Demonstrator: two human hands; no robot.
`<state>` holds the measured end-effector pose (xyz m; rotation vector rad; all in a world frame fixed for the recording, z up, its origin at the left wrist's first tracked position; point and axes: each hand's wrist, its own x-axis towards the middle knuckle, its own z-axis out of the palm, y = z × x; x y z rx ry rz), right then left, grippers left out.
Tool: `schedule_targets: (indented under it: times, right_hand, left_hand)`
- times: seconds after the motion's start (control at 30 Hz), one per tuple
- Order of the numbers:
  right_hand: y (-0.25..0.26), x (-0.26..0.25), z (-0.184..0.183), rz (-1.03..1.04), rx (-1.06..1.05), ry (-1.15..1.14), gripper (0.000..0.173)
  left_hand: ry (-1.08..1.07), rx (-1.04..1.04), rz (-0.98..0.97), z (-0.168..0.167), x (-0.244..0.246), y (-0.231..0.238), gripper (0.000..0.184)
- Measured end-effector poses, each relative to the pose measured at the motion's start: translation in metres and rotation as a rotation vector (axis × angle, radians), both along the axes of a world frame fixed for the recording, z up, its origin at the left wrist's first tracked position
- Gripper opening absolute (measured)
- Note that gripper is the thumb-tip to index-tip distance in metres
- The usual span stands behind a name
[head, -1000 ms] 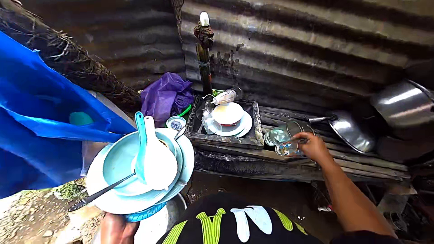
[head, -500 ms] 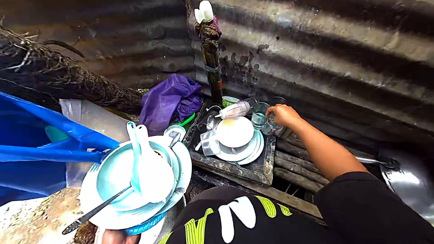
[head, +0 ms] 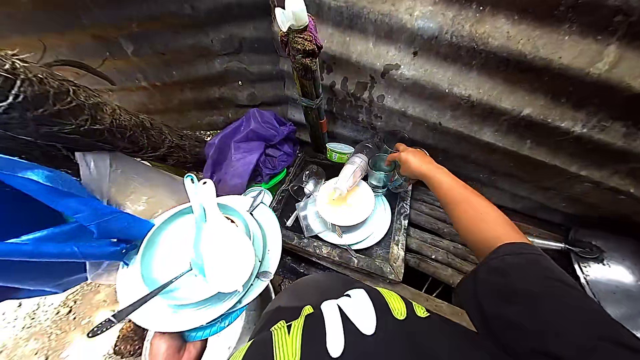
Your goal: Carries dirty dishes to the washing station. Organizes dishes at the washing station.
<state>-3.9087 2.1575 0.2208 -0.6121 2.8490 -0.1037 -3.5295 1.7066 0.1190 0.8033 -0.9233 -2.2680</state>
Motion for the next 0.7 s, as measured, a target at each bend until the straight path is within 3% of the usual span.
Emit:
schedule_targets:
  times: [0.07, 0.23, 0.47, 0.7]
  right_hand:
    - [0.001, 0.002, -0.001, 0.016, -0.022, 0.003, 0.067]
    - [0.009, 0.015, 0.001, -0.014, -0.094, 0.041, 0.086]
    - [0.027, 0.022, -0.005, -0.158, -0.38, 0.166, 0.08]
    - [0.028, 0.026, -0.01, -0.198, -0.483, 0.223, 0.069]
  left_hand:
    - [-0.048, -0.006, 0.007, 0.016, -0.007, 0.008, 0.043]
    - [-0.052, 0.044, -0.005, 0.01, -0.011, -0.001, 0.047]
    - [-0.113, 0.083, 0.003, 0.021, -0.021, 0.005, 0.048]
    - [-0.167, 0.074, 0.01, 0.024, -0.023, 0.008, 0.045]
